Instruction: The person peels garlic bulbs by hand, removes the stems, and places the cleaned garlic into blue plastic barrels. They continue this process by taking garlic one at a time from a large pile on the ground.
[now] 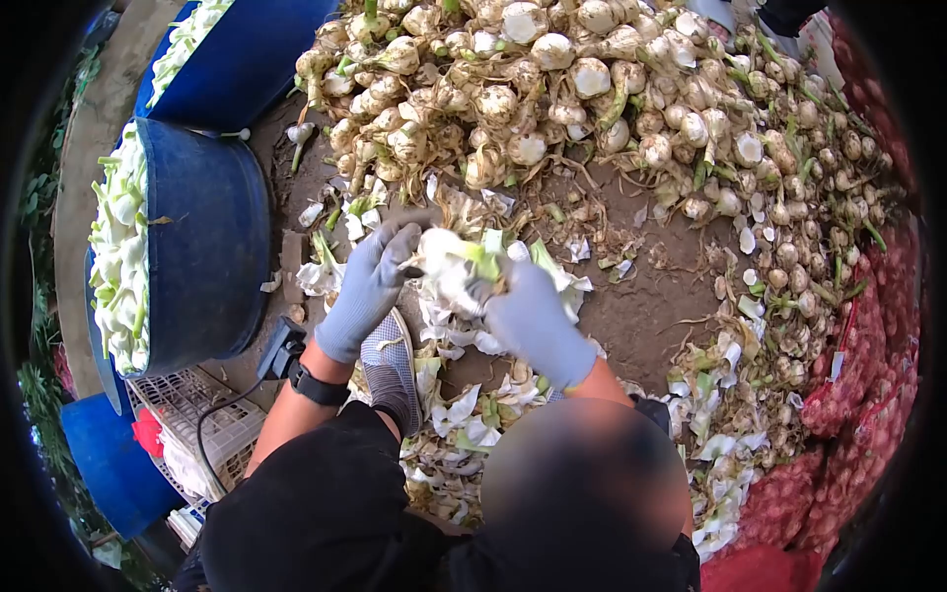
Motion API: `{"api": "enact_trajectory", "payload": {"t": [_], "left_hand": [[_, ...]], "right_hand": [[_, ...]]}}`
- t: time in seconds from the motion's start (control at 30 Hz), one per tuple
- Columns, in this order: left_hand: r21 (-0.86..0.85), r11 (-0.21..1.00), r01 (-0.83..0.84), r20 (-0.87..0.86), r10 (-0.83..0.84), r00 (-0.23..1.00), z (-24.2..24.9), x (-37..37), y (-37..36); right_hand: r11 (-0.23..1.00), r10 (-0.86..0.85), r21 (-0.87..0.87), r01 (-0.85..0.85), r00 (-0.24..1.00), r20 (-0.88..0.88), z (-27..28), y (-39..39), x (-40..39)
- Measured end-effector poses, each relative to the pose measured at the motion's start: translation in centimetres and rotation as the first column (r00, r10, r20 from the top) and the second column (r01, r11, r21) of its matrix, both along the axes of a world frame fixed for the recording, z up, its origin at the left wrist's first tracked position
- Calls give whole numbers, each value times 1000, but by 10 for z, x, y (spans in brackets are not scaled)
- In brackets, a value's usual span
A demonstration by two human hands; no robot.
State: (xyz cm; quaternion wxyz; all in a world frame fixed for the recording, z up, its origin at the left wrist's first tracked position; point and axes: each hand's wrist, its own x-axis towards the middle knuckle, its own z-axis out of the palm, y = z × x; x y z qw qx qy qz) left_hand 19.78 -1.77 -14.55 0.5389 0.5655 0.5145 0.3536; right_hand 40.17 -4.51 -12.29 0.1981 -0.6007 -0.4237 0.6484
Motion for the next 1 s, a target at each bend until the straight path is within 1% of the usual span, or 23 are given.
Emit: {"api": "enact_trajectory", "payload": {"t": [0.1, 0.17, 0.23, 0.27, 0.3, 0.33, 0.37, 0.4, 0.43, 0.5, 0.53, 0.6, 0.63, 0.67, 0.7, 0.73, 0.77, 0.8, 0.83, 0.87, 0.93, 0.97, 1.0], "left_hand": [[30, 998, 50, -69, -48, 996, 33, 18, 4], [134, 986, 103, -107, -89, 990, 43, 17, 6], [325, 883, 338, -346, -222, 911, 49, 18, 5], [167, 914, 370, -380, -287, 879, 57, 17, 5], [170, 914, 370, -382, -285, 879, 50, 11, 6], [-82, 956, 283, -108, -291, 951, 38, 5, 8], [-345, 905, 247, 165, -200, 966, 29, 2, 8], [-455, 855, 248, 281, -126, 951, 38, 4, 7], [-456, 855, 248, 282, -125, 951, 37, 7, 2], [-355, 891, 283, 697, 51, 715, 38, 10, -5], [-307, 922, 234, 666, 32, 745, 42, 10, -2], [-400, 905, 145, 664, 177, 727, 37, 1, 8], [-397, 914, 78, 667, 229, 709, 24, -3, 11], [-455, 890, 39, 659, 307, 686, 15, -11, 14], [-497, 859, 122, 690, 306, 656, 4, -26, 20], [-576, 815, -58, 597, 469, 651, 16, -27, 34], [-635, 738, -230, 495, 617, 612, 30, -29, 53], [-384, 888, -252, 664, 456, 593, 56, -51, 74], [15, 942, -336, 649, 247, 720, 83, -73, 95], [-140, 967, 213, 976, 99, 193, 95, -129, 123], [-59, 998, 11, 961, 54, 273, 145, -155, 142], [-48, 999, 15, 961, 42, 274, 148, -149, 144], [58, 986, -156, 833, 38, 552, 147, -127, 140]], "right_hand": [[995, -64, 74, 66, 998, -26, -17, -15, -7], [987, -110, 115, 114, 993, -42, -22, -16, -5], [937, 1, 349, 3, 1000, -10, -16, -17, -2], [938, -2, 347, 6, 1000, -10, -11, -17, -1], [908, 41, 405, -107, 985, 167, -3, -14, -1], [868, 70, 441, -226, 937, 342, 5, -10, 0], [822, 85, 450, -349, 857, 508, 13, -8, 2], [811, 49, 428, -398, 776, 629, 19, -1, 5], [811, 50, 427, -399, 776, 629, 17, -2, 10], [808, 119, 327, -490, 679, 724, 6, -1, 20], [806, 301, 193, -559, 669, 679, 3, -8, 20], [606, 625, 220, -765, 628, 464, 7, -33, 7], [563, 785, 154, -812, 584, 209, 22, -39, 2], [525, 811, 169, -834, 551, 197, 22, -47, 0], [489, 834, 181, -853, 518, 191, 19, -50, 0], [490, 832, 177, -854, 518, 197, 10, -48, 5], [546, 753, 114, -830, 546, 368, -4, -43, 12], [604, 654, 65, -794, 541, 529, -12, -35, 17], [612, 620, 5, -791, 483, 618, 11, -17, 14], [620, 585, -53, -783, 416, 696, 35, 5, 9], [753, 261, 280, -595, 662, 703, 15, 31, 12], [759, 127, 352, -547, 656, 744, 2, 52, 10], [753, -11, 427, -500, 639, 769, -11, 74, 7]]}}
